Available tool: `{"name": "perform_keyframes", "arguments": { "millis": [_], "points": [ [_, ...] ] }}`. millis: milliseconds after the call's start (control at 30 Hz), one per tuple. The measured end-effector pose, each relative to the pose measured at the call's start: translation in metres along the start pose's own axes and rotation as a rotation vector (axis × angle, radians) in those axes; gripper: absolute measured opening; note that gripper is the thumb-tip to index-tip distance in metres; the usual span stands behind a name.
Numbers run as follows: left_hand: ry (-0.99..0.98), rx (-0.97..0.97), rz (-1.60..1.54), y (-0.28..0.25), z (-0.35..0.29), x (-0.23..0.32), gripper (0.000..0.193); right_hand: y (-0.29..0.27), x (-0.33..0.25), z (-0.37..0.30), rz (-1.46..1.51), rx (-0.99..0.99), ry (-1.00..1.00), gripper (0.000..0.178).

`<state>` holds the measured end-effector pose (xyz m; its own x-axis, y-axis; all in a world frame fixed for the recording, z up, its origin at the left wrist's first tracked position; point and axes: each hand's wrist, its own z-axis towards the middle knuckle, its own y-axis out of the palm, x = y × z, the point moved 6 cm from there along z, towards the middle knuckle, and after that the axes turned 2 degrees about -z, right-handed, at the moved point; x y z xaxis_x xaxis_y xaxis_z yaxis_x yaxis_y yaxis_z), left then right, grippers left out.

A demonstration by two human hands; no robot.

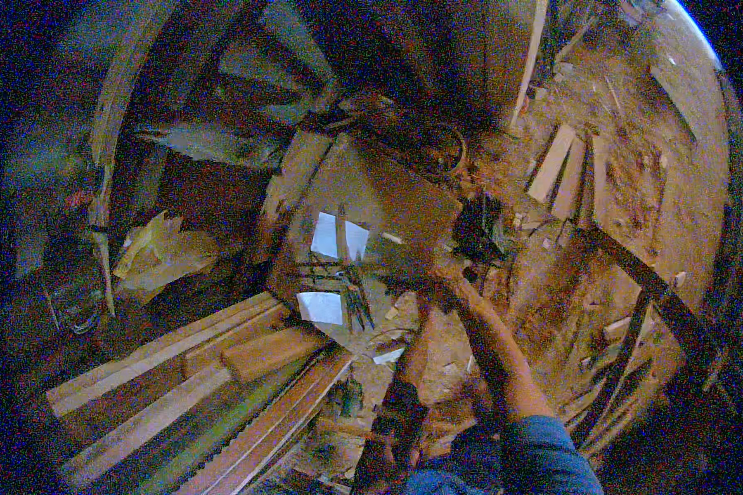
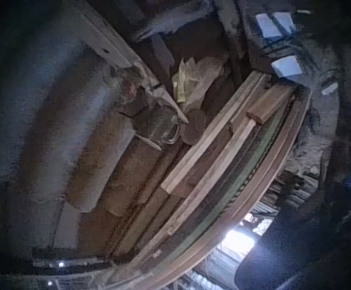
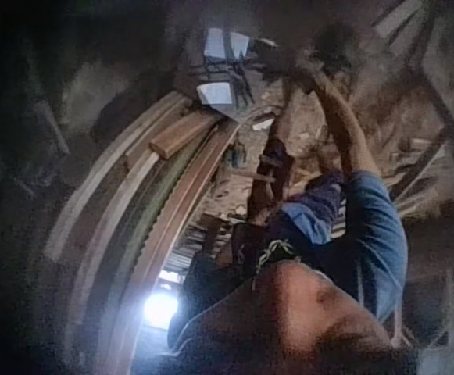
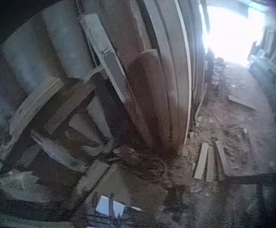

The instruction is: The person measures and marks a wooden plank using a try square and pencil. They align the square on the plank, draw a line, and then reposition the square to mark additional lines on the wood.

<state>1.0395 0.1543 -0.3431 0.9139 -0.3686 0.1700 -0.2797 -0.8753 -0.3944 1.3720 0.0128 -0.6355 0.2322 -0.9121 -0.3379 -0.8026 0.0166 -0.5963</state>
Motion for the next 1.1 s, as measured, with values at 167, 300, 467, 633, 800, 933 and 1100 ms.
{"name": "perform_keyframes", "arguments": {
  "millis": [167, 300, 467, 633, 800, 933, 1100],
  "points": [
    [0.062, -0.009, 0.007, -0.003, -0.002, 0.013, 0.065, -0.045, -0.027, -0.079, 0.126, -0.088, -0.119, 0.060],
    [0.138, -0.009, 0.016, -0.007, 0.000, 0.027, 0.064, -0.094, -0.053, -0.178, 0.291, -0.174, -0.202, 0.064],
    [0.298, -0.065, 0.055, -0.003, -0.001, 0.056, 0.063, -0.166, -0.061, -0.355, 0.613, -0.147, -0.151, 0.070],
    [0.405, -0.123, 0.041, 0.013, -0.019, 0.102, 0.062, -0.231, -0.038, -0.577, 0.797, 0.259, 0.109, 0.071],
    [0.491, -0.161, 0.031, 0.028, -0.056, 0.126, 0.061, -0.239, 0.000, -0.815, 0.838, 0.622, 0.459, 0.040],
    [0.562, -0.214, -0.021, 0.043, -0.088, 0.137, 0.060, -0.197, 0.030, -0.986, 0.726, 0.831, 0.884, 0.058],
    [0.634, -0.257, -0.093, 0.067, -0.141, 0.153, 0.059, -0.107, 0.063, -1.122, 0.743, 0.914, 1.069, 0.067]
  ]
}}
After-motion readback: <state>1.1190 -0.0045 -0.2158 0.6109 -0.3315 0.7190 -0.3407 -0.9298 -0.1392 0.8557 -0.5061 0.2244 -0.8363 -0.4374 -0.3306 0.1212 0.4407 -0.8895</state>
